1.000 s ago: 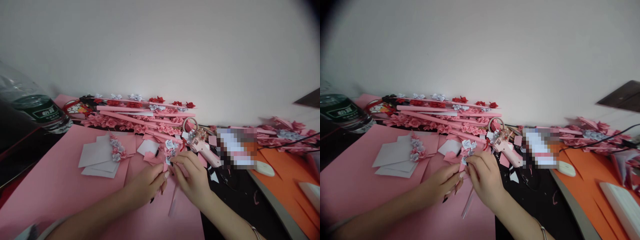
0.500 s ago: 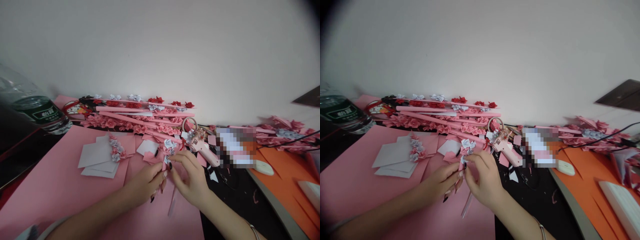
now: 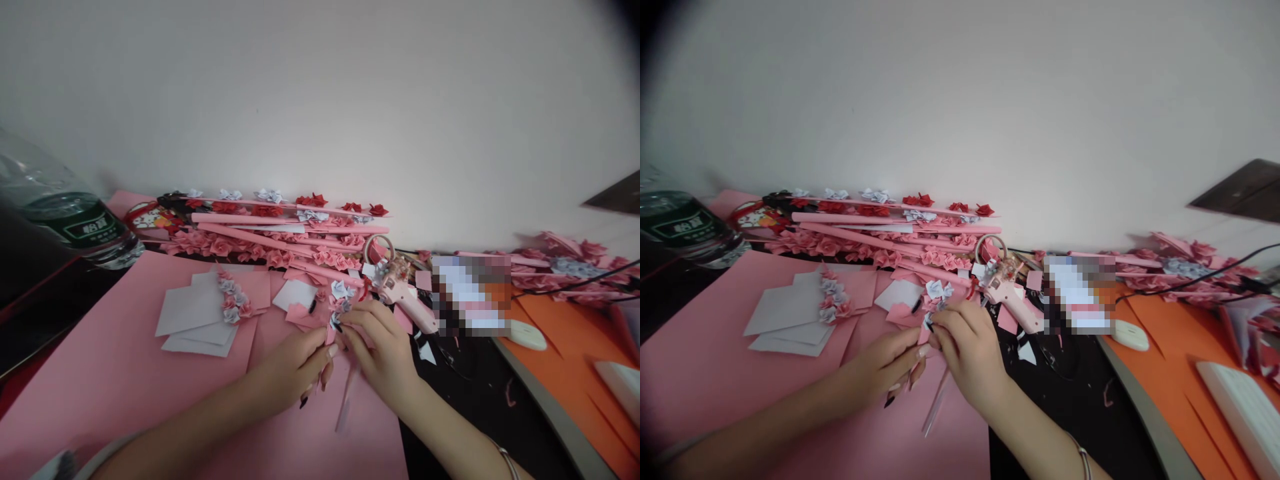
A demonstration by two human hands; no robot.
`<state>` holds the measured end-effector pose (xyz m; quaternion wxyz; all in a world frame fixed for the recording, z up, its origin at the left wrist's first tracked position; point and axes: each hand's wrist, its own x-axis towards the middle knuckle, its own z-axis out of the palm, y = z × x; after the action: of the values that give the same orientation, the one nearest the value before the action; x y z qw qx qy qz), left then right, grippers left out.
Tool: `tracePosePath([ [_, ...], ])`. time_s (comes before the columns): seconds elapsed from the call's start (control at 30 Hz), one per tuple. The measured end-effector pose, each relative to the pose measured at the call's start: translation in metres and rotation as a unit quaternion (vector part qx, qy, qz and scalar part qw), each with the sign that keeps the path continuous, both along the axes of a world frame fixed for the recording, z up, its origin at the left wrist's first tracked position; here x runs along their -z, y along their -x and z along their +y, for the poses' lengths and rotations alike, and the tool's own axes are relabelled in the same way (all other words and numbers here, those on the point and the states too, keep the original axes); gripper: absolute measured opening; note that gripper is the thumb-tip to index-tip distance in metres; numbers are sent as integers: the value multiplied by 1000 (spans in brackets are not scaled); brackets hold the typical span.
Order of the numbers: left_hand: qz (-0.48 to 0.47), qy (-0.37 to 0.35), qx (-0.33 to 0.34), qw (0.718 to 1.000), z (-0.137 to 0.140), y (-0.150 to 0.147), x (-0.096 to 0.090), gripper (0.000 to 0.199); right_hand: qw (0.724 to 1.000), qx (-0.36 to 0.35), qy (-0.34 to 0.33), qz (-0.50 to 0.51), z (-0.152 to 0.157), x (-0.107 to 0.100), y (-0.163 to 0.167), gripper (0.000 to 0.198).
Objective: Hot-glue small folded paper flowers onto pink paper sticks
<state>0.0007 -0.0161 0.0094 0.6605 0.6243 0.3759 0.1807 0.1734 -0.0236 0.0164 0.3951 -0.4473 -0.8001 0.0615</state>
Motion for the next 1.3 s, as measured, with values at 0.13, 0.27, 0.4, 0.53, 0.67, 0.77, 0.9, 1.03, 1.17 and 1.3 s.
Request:
tracePosePath([
  [0.13,-2,-6,7,1000,1,0,0,23,1000,2,4,-2,0,0,0,17],
  [0.27,3,-4,7,1000,1,0,1,23,1000,2,-3,-1,1,1,0,16],
  [0.4,-1,3,0,1000,1,0,2,26,1000,6,-4,-4,2,1,1,16],
  [0.53,-38,34,-17,999,2,0,4,28,999,-15,-30,-4,-1,-5,-3,22],
  [0.67,-99,92,-58,989,4,1,3,32,996,-2,-92,6,-5,-16,-19,30],
  [0.77,-127,89,-78,985,5,3,2,32,988,106,-105,-25,-1,-19,-41,27],
  [0.9,-131,75,-98,984,6,4,0,30,964,247,-44,-85,11,-10,-72,34],
  [1.03,-99,63,-118,986,6,4,-3,29,933,330,39,-136,17,6,-86,45],
  [1.17,-100,61,-132,984,6,4,-3,29,926,337,120,-124,20,13,-89,46],
  [1.3,-114,81,-129,982,8,5,0,28,928,334,114,-117,22,12,-93,45],
])
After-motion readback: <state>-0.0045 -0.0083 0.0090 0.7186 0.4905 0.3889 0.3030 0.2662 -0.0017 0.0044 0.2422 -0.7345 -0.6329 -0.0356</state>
